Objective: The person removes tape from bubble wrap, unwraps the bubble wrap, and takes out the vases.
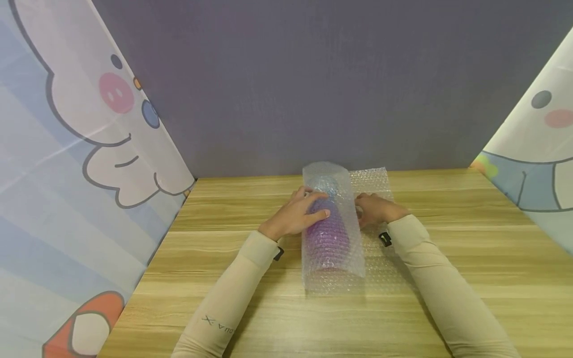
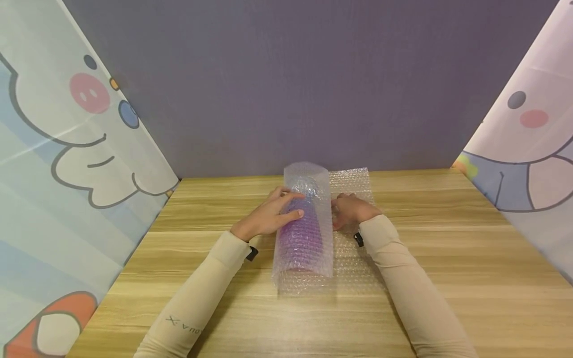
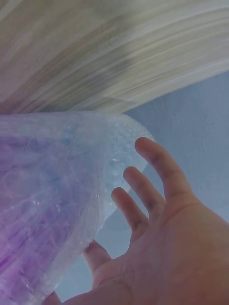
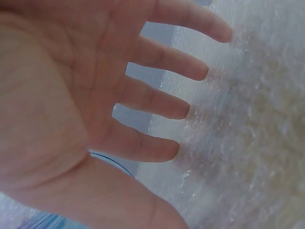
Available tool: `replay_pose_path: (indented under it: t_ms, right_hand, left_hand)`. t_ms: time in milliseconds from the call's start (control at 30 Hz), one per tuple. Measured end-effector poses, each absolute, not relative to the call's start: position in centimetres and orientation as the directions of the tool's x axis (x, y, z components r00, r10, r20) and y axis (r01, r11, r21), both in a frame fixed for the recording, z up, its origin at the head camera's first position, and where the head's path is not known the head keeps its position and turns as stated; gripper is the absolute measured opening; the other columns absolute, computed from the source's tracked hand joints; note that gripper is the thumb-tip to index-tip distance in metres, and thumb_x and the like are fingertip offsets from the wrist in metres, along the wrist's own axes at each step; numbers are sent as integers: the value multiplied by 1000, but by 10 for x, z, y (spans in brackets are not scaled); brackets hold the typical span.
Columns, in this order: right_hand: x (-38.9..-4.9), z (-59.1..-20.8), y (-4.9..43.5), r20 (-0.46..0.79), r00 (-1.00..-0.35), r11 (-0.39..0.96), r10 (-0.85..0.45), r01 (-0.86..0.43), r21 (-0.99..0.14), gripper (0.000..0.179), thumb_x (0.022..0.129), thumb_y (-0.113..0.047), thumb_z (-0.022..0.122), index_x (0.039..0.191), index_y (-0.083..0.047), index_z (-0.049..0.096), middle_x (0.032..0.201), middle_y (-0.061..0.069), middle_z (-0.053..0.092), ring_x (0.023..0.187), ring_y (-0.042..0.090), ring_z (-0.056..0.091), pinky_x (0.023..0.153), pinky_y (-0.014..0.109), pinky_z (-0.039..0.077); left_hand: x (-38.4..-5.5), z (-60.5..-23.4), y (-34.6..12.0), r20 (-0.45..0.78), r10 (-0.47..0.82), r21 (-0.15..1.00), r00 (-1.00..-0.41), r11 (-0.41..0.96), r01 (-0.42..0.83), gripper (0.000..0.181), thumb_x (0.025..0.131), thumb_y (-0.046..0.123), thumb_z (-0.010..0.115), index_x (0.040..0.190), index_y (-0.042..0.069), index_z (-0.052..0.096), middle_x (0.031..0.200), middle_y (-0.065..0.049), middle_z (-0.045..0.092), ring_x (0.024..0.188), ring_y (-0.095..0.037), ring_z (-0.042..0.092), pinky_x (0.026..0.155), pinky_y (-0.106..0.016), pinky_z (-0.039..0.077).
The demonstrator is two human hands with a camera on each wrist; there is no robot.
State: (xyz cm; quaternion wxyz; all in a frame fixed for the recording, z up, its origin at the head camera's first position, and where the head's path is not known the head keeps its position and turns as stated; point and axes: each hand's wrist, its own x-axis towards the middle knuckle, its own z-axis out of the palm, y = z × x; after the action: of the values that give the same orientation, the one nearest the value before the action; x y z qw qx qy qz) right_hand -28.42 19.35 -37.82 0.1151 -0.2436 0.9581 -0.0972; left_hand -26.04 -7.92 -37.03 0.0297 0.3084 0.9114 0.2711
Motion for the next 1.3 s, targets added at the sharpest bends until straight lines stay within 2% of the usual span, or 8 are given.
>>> replay_pose_path:
  t_ms: [200, 400, 567, 800, 967, 1067, 1300]
  right_hand:
    - [-283, -378, 193, -160, -849, 856, -503, -464, -230, 52, 79, -20, 84, 122, 4, 67, 141, 36, 51, 125, 63, 48, 107, 71, 41]
    - [-283, -377, 194, -161, -845, 852, -510, -469, -234, 50, 80, -18, 83, 121, 5, 68, 141, 36, 51, 125, 63, 47, 107, 70, 41]
    - [-282, -376, 194, -170, -845, 854, -506, -465, -232, 53, 80, -18, 82, 124, 5, 67, 142, 36, 51, 126, 64, 47, 107, 71, 41]
    - [-284, -377, 195, -172, -851, 860, -495, -452, -237, 59, 79, -23, 84, 129, 1, 66, 141, 34, 52, 126, 64, 47, 105, 73, 41]
    - [-284, -377, 196, -163, -852, 857, -498, -455, -241, 62, 78, -24, 85, 131, 0, 65, 140, 34, 53, 124, 63, 49, 104, 72, 43]
    - [-285, -377, 196, -161, -854, 858, -494, -450, -246, 64, 78, -24, 86, 132, 0, 64, 140, 34, 53, 124, 62, 49, 103, 72, 43]
    - [-285, -379, 196, -153, -851, 854, -503, -461, -242, 65, 77, -20, 86, 134, -1, 63, 140, 34, 53, 123, 63, 49, 102, 72, 44]
  left_hand:
    - [-258, -368, -77, 151, 579, 477, -801, 667, 572, 54, 101, 56, 53, 148, 29, 52, 159, -9, 33, 146, -31, 35, 109, -60, 45]
    - [-254, -361, -74, 200, 599, 439, -775, 653, 618, 44, 102, 47, 56, 141, 26, 58, 161, -12, 32, 149, -32, 31, 115, -58, 40]
    - [-250, -353, -71, 257, 640, 387, -724, 618, 684, 36, 102, 39, 58, 133, 22, 65, 155, -12, 44, 146, -31, 39, 117, -56, 38]
    - [-235, -337, -63, 218, 719, 311, -660, 590, 745, 36, 97, 44, 66, 124, 21, 70, 138, 0, 61, 137, -22, 52, 119, -44, 39]
    - [-222, -328, -56, 159, 784, 278, -601, 548, 789, 42, 91, 50, 70, 121, 20, 69, 132, 3, 63, 134, -19, 54, 119, -36, 39]
    - [-213, -324, -53, 131, 812, 252, -569, 528, 811, 53, 88, 56, 73, 125, 19, 68, 133, 4, 62, 136, -18, 52, 121, -35, 36]
    - [-193, -320, -48, 4, 845, 203, -534, 522, 828, 80, 75, 72, 77, 139, 28, 58, 153, 0, 48, 150, -21, 35, 129, -44, 21]
